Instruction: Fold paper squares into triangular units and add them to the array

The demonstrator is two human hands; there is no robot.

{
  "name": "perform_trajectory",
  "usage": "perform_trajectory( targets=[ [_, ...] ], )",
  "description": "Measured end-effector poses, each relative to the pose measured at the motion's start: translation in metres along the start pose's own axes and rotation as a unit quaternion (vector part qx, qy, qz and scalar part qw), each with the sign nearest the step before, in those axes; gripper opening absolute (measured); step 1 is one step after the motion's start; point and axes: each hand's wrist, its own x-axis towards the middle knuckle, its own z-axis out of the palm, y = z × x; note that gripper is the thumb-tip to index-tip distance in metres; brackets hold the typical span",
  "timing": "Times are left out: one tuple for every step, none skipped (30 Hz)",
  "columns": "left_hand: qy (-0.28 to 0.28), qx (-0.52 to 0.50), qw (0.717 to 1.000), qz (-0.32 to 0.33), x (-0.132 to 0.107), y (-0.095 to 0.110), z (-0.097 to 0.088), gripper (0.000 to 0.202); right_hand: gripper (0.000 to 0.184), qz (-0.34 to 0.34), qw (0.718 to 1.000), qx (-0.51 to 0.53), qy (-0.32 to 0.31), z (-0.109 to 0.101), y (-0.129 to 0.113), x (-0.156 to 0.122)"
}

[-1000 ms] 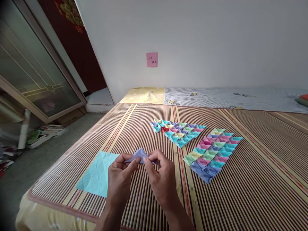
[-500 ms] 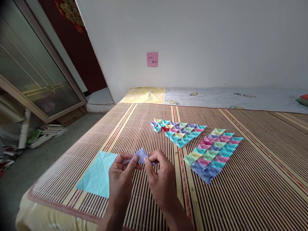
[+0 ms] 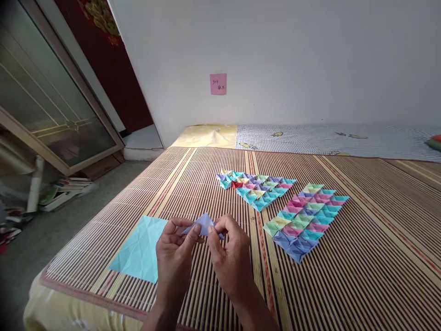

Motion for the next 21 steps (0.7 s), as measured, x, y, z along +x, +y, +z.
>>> perform_trajectory(
  targets=[
    [-0.006, -0.014, 1.0, -0.007, 0.001, 0.001, 0.0, 0.028, 0.022, -0.004, 1.0, -0.004, -0.004, -0.001, 0.001, 0.0],
    [-0.016, -0.024, 0.999, -0.017, 0.002, 0.002, -0.001, 0.032, 0.022, -0.007, 1.0, -0.008, -0.011, -0.001, 0.001, 0.001],
    [-0.032, -0.026, 0.999, -0.03, 0.004, 0.003, -0.002, 0.035, 0.022, -0.009, 1.0, -0.01, -0.022, -0.003, 0.002, 0.002],
    [-0.049, -0.022, 0.998, -0.044, 0.006, 0.005, -0.003, 0.034, 0.022, -0.012, 0.999, -0.009, -0.035, -0.004, 0.002, 0.002],
    [-0.065, -0.015, 0.996, -0.057, 0.008, 0.006, -0.005, 0.031, 0.022, -0.017, 0.999, -0.005, -0.05, -0.006, 0.002, 0.003],
    [-0.081, -0.008, 0.994, -0.069, 0.01, 0.007, -0.007, 0.027, 0.022, -0.021, 0.998, 0.0, -0.067, -0.008, 0.002, 0.004],
    [-0.095, -0.004, 0.992, -0.079, 0.011, 0.008, -0.009, 0.024, 0.022, -0.025, 0.996, 0.007, -0.083, -0.01, 0.002, 0.005],
    [-0.106, -0.003, 0.991, -0.085, 0.013, 0.008, -0.01, 0.022, 0.022, -0.029, 0.995, 0.014, -0.097, -0.011, 0.003, 0.006],
    [-0.112, -0.004, 0.99, -0.089, 0.014, 0.008, -0.012, 0.021, 0.022, -0.031, 0.993, 0.02, -0.11, -0.013, 0.003, 0.007],
    [-0.116, -0.006, 0.989, -0.092, 0.015, 0.007, -0.012, 0.021, 0.022, -0.03, 0.992, 0.024, -0.121, -0.015, 0.003, 0.008],
    [-0.117, -0.008, 0.988, -0.096, 0.016, 0.006, -0.013, 0.021, 0.022, -0.029, 0.991, 0.026, -0.128, -0.016, 0.003, 0.008],
    [-0.114, -0.009, 0.988, -0.1, 0.016, 0.006, -0.013, 0.021, 0.022, -0.028, 0.99, 0.026, -0.134, -0.017, 0.004, 0.009],
    [-0.111, -0.008, 0.989, -0.102, 0.016, 0.006, -0.012, 0.021, 0.021, -0.029, 0.99, 0.026, -0.138, -0.018, 0.004, 0.009],
    [-0.107, -0.004, 0.989, -0.102, 0.015, 0.006, -0.012, 0.021, 0.021, -0.03, 0.989, 0.024, -0.141, -0.018, 0.005, 0.01],
    [-0.105, 0.005, 0.99, -0.098, 0.014, 0.007, -0.011, 0.021, 0.021, -0.031, 0.989, 0.02, -0.143, -0.019, 0.005, 0.01],
    [-0.105, 0.018, 0.99, -0.092, 0.013, 0.008, -0.01, 0.022, 0.022, -0.032, 0.989, 0.013, -0.144, -0.019, 0.005, 0.01],
    [-0.104, 0.033, 0.99, -0.085, 0.012, 0.01, -0.01, 0.022, 0.022, -0.033, 0.989, 0.006, -0.142, -0.019, 0.006, 0.01],
    [-0.102, 0.049, 0.99, -0.078, 0.011, 0.011, -0.009, 0.023, 0.022, -0.036, 0.989, -0.002, -0.141, -0.019, 0.006, 0.01],
    [-0.1, 0.063, 0.99, -0.072, 0.011, 0.012, -0.009, 0.023, 0.022, -0.04, 0.99, -0.009, -0.138, -0.019, 0.006, 0.01],
    [-0.098, 0.072, 0.99, -0.068, 0.01, 0.012, -0.008, 0.024, 0.022, -0.044, 0.99, -0.014, -0.137, -0.019, 0.006, 0.01],
    [-0.095, 0.077, 0.99, -0.065, 0.01, 0.012, -0.008, 0.024, 0.022, -0.047, 0.989, -0.016, -0.136, -0.019, 0.007, 0.01]
  ],
)
